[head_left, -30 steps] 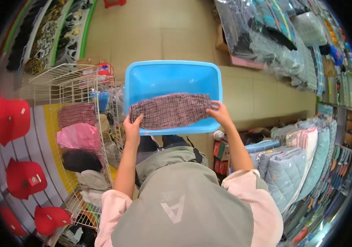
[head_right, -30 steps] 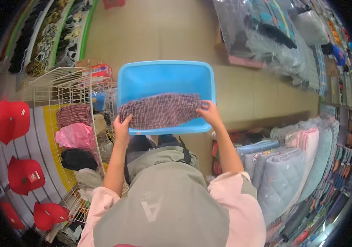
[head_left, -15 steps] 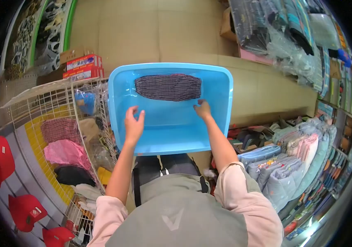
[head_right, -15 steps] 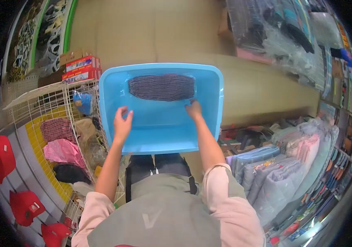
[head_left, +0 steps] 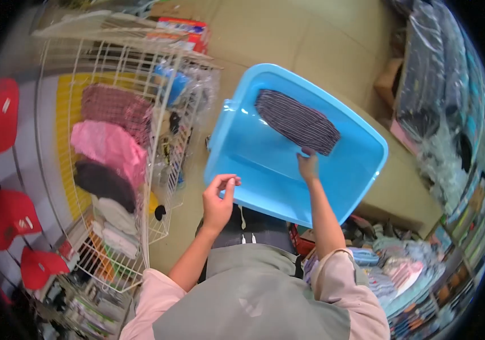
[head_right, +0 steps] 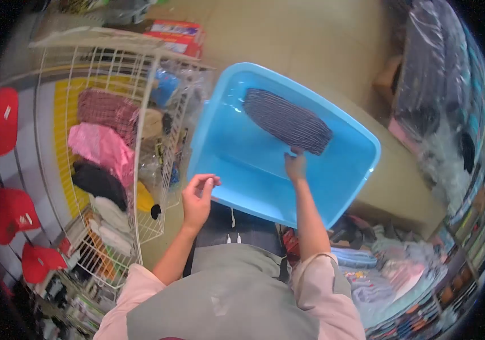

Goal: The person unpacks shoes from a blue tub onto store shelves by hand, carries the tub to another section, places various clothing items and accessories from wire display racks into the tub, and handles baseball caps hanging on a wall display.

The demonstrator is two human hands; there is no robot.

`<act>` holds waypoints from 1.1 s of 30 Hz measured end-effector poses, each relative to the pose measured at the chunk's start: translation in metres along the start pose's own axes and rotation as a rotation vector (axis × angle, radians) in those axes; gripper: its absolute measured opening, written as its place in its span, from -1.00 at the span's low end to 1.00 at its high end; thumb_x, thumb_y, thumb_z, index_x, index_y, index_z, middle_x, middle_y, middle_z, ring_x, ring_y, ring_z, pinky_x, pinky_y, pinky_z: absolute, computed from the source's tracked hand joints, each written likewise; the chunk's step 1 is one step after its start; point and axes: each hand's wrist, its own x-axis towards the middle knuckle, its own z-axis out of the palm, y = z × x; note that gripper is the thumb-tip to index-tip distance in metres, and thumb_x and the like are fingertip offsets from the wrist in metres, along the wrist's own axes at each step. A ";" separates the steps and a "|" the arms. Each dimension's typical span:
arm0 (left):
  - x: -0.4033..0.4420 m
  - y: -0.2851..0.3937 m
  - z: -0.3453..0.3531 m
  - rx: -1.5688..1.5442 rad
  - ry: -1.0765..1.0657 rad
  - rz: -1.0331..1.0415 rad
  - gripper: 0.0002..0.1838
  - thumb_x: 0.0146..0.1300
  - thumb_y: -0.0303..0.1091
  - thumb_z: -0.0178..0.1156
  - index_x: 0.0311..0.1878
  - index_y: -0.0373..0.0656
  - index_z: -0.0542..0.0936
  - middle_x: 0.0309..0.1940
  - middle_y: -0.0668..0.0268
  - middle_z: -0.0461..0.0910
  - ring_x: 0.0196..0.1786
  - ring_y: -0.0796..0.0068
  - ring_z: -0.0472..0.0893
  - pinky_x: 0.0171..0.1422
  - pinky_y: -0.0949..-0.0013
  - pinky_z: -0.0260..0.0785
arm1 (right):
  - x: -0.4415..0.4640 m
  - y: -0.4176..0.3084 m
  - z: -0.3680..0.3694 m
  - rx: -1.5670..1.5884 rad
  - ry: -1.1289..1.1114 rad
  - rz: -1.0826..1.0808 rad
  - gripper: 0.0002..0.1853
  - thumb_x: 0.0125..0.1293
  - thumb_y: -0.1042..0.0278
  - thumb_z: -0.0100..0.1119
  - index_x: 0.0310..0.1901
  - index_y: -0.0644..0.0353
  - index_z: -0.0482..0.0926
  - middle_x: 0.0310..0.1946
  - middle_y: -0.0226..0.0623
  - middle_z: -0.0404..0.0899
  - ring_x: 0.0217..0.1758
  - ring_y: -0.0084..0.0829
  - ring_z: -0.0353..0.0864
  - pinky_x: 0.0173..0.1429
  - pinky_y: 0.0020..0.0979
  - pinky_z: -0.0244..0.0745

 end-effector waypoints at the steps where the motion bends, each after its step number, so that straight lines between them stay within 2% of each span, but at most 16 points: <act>1: -0.005 0.003 -0.005 -0.045 0.019 -0.031 -0.86 0.43 -0.47 0.13 -0.08 -0.34 0.59 -0.22 0.21 0.70 -0.12 0.49 0.69 0.02 0.42 0.51 | 0.001 -0.019 -0.003 0.121 -0.019 0.042 -0.65 0.28 0.41 0.31 0.05 0.37 0.54 -0.10 -0.08 0.68 -0.14 -0.35 0.73 -0.07 -0.34 0.59; 2: -0.009 0.005 -0.010 -0.092 0.034 -0.060 -0.86 0.43 -0.47 0.13 -0.08 -0.34 0.59 -0.21 0.21 0.70 -0.11 0.49 0.68 0.01 0.42 0.52 | 0.001 -0.044 -0.013 0.241 -0.037 0.088 -0.69 0.31 0.42 0.29 0.02 0.37 0.54 -0.12 -0.12 0.69 -0.14 -0.37 0.72 -0.08 -0.37 0.58; 3: -0.013 0.000 -0.017 -0.178 0.010 -0.101 -0.85 0.47 -0.48 0.07 -0.06 -0.35 0.58 -0.17 0.20 0.69 -0.07 0.45 0.67 0.12 0.38 0.50 | -0.001 -0.071 -0.022 0.361 -0.050 0.139 -0.73 0.33 0.42 0.27 0.00 0.36 0.55 -0.14 -0.15 0.70 -0.15 -0.39 0.72 -0.10 -0.40 0.58; 6: -0.020 -0.008 -0.040 -0.129 0.007 -0.051 -0.85 0.48 -0.48 0.07 -0.05 -0.36 0.57 -0.17 0.19 0.69 -0.06 0.45 0.67 0.12 0.38 0.50 | -0.011 -0.150 -0.032 0.504 0.008 0.048 -0.82 0.40 0.45 0.15 -0.04 0.32 0.56 -0.25 -0.25 0.69 -0.18 -0.47 0.70 -0.13 -0.47 0.55; 10: -0.022 -0.012 -0.076 -0.151 0.019 -0.048 -0.85 0.47 -0.48 0.07 -0.05 -0.35 0.58 -0.16 0.18 0.69 -0.08 0.45 0.68 0.11 0.39 0.51 | -0.032 -0.259 -0.025 0.560 -0.007 -0.155 -0.83 0.44 0.39 0.16 -0.07 0.31 0.57 -0.28 -0.25 0.70 -0.25 -0.50 0.67 -0.17 -0.50 0.54; 14: -0.024 -0.009 -0.112 -0.141 0.041 -0.012 -0.86 0.46 -0.50 0.08 -0.07 -0.35 0.58 -0.19 0.19 0.69 -0.09 0.46 0.68 0.09 0.40 0.50 | -0.067 -0.366 0.014 0.639 -0.211 -0.259 -0.84 0.45 0.38 0.16 -0.08 0.29 0.57 -0.31 -0.22 0.71 -0.35 -0.53 0.65 -0.29 -0.51 0.52; 17: -0.028 -0.004 -0.136 -0.131 0.055 0.050 -0.88 0.42 -0.52 0.11 -0.10 -0.34 0.60 -0.23 0.22 0.70 -0.11 0.47 0.69 0.05 0.43 0.50 | -0.095 -0.420 0.059 0.620 -0.474 -0.238 -0.69 0.44 0.36 0.17 0.12 0.30 0.45 -0.26 -0.16 0.72 -0.38 -0.49 0.67 -0.34 -0.46 0.56; 20: -0.038 0.006 -0.158 -0.177 0.028 0.053 -0.88 0.43 -0.52 0.10 -0.11 -0.35 0.59 -0.22 0.21 0.68 -0.09 0.44 0.68 0.08 0.41 0.49 | -0.115 -0.451 0.106 0.462 -0.627 -0.124 -0.51 0.38 0.26 0.24 0.22 0.33 0.35 -0.26 -0.08 0.71 -0.39 -0.43 0.70 -0.33 -0.40 0.58; 23: -0.045 0.008 -0.178 -0.190 0.003 0.084 -0.87 0.45 -0.52 0.06 -0.10 -0.36 0.58 -0.20 0.20 0.66 -0.06 0.42 0.67 0.14 0.37 0.46 | -0.119 -0.476 0.129 0.144 -0.724 -0.074 -0.37 0.30 0.16 0.31 0.24 0.39 0.31 -0.27 0.01 0.69 -0.39 -0.35 0.73 -0.32 -0.32 0.59; 26: -0.052 0.012 -0.198 -0.160 -0.005 0.090 -0.87 0.44 -0.54 0.06 -0.11 -0.36 0.58 -0.20 0.18 0.66 -0.06 0.41 0.66 0.13 0.37 0.46 | -0.121 -0.484 0.148 -0.033 -0.725 -0.116 -0.32 0.28 0.11 0.31 0.23 0.46 0.31 -0.28 0.07 0.68 -0.41 -0.29 0.73 -0.29 -0.24 0.60; 29: -0.055 0.012 -0.211 -0.177 0.016 0.086 -0.87 0.43 -0.54 0.06 -0.11 -0.36 0.58 -0.19 0.18 0.66 -0.07 0.41 0.66 0.13 0.37 0.46 | -0.114 -0.483 0.167 -0.040 -0.743 -0.113 -0.28 0.29 0.12 0.30 0.29 0.52 0.29 -0.24 0.11 0.67 -0.41 -0.21 0.74 -0.25 -0.23 0.62; 32: -0.054 0.012 -0.219 -0.202 0.023 0.058 -0.86 0.43 -0.53 0.06 -0.11 -0.37 0.58 -0.19 0.18 0.67 -0.07 0.42 0.66 0.13 0.37 0.46 | -0.115 -0.488 0.180 0.086 -0.719 -0.086 -0.23 0.29 0.10 0.30 0.34 0.53 0.27 -0.14 0.23 0.65 -0.24 -0.10 0.75 -0.07 -0.20 0.63; 33: -0.053 0.012 -0.222 -0.198 0.019 0.049 -0.86 0.44 -0.53 0.06 -0.10 -0.37 0.58 -0.19 0.18 0.67 -0.08 0.42 0.66 0.13 0.37 0.46 | -0.111 -0.482 0.190 0.043 -0.695 -0.150 -0.23 0.28 0.10 0.31 0.33 0.54 0.29 -0.10 0.26 0.63 -0.16 -0.08 0.73 0.00 -0.19 0.61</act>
